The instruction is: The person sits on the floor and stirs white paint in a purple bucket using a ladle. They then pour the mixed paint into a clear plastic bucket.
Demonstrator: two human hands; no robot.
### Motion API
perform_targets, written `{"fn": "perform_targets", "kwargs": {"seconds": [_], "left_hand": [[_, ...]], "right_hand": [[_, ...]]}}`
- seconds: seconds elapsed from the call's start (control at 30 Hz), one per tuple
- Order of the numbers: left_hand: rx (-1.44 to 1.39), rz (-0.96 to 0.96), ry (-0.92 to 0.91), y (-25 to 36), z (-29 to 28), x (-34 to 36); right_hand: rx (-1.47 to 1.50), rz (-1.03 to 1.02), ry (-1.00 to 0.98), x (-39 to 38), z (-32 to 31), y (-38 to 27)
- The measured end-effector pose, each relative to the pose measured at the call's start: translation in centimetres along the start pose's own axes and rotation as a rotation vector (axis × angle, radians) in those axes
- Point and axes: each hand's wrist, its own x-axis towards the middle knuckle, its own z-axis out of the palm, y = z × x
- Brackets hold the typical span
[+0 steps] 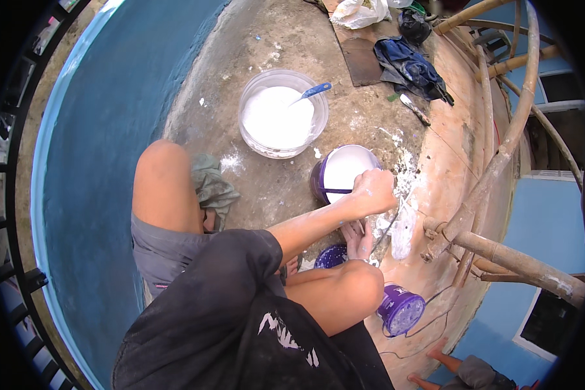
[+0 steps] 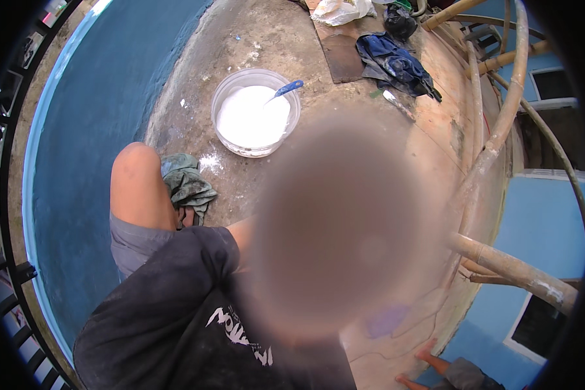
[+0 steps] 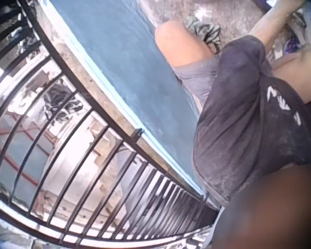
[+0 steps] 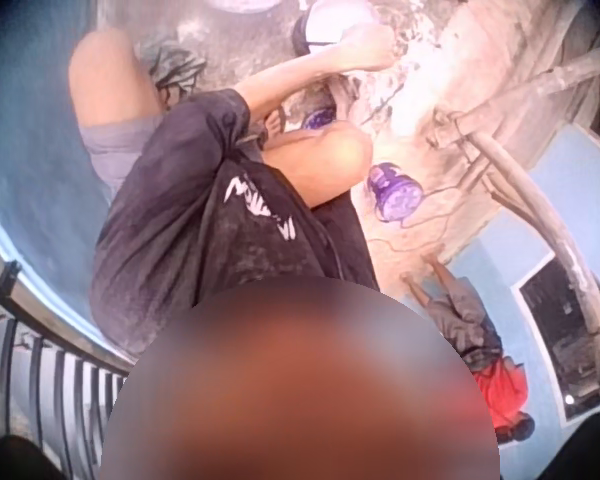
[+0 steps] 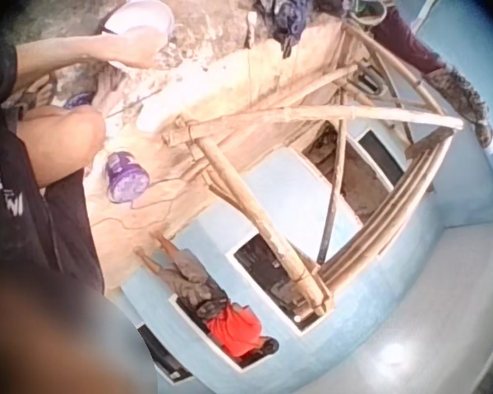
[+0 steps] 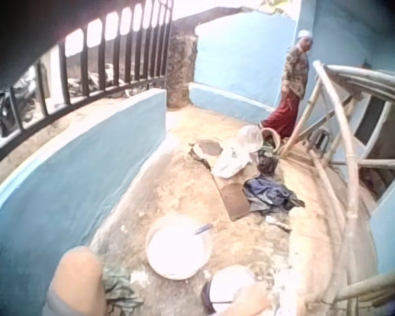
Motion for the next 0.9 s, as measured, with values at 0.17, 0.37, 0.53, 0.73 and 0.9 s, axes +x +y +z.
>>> {"fn": "perform_targets", "kwargs": {"seconds": [0.17,0.37,0.53,0.73,0.9], "left_hand": [[0.097,0.116,-0.04,-0.8,4.5,-1.3],[0.378,0.201,-0.19,-2.0,10.1,-6.8],[0.424,0.299,-0.294,-1.4,6.7,-9.7],[0.531,0.408,-0.778,-1.9,-4.7,-10.1],[0.385,0.368,-0.536,-6.4,-10.7,-11.6]], "right_hand": [[-0.051,-0.119,0.199,-4.4,-4.2,-2.4],[-0.174,-0.756,0.529,-10.9,-1.8,-10.8],[-0.479,-1.175,0.086,-16.8,13.1,-19.4],[-1.522,-1.269,-0.55,-7.5,32.9,-18.7],[-1.814,-1.265,-0.397,6.9,39.9,-12.5]]}}
